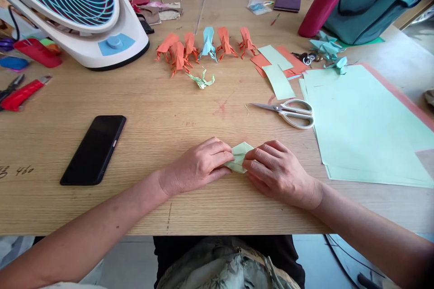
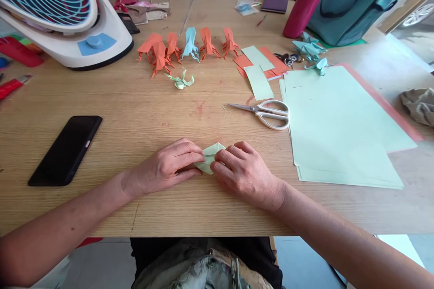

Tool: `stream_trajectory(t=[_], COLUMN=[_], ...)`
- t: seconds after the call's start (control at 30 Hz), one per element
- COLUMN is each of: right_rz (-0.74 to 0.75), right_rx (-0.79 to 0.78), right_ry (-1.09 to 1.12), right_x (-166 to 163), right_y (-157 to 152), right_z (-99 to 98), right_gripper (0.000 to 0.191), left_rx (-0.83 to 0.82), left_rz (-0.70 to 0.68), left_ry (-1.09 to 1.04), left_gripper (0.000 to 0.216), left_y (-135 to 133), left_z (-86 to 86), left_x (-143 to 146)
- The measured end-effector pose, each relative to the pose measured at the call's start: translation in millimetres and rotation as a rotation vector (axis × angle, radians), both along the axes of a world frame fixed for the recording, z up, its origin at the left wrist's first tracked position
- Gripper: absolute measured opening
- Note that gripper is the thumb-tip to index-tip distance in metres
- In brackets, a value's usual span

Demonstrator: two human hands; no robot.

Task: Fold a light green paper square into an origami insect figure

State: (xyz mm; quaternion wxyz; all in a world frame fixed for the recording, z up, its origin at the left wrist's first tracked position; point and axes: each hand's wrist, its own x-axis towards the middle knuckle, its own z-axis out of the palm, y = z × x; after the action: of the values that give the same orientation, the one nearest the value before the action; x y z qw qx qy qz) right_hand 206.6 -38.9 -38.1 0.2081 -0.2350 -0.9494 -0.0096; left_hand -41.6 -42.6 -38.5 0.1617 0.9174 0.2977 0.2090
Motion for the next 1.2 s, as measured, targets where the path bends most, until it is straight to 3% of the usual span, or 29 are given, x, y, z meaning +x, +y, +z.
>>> stream_trajectory(t=[0.27, 0.43, 0.73, 0.9, 1.2], right_rz=[-0.071, -0.125, -0.235, -0.267, -0.253], right_rx=[-0.109, -0.158, -0.309, -0.347, -0.354], right_ry=[0.032, 0.036, 0.154, 0.144, 0.112], right_x=[-1.7, -5.6, -11.7, -12.6, -14.5], right_y=[-5.5, -8.0, -4.9, -3.1, -1.6], right_z=[-1.7, 0.1, -3.5, -3.3, -2.8], right_gripper=[0.015, 0.006, 0.010, 0.009, 0.013], left_rx=[0.178, 0.163, 0.014, 0.033, 0.102], left_rz=[-0.021, 0.006, 0.114, 0.154, 0.103], left_ry=[0.083, 0.067, 0.024, 0.083, 0.097], left_gripper=[0.021, 0.021, 0.016, 0.013, 0.019], left_y=[0.1, -0.2, 2.2, 2.3, 5.5], left_z=[-2.0, -3.8, -1.1, 0.1, -0.2], left_x=[0.4, 0.7, 4.6, 6.8, 9.0])
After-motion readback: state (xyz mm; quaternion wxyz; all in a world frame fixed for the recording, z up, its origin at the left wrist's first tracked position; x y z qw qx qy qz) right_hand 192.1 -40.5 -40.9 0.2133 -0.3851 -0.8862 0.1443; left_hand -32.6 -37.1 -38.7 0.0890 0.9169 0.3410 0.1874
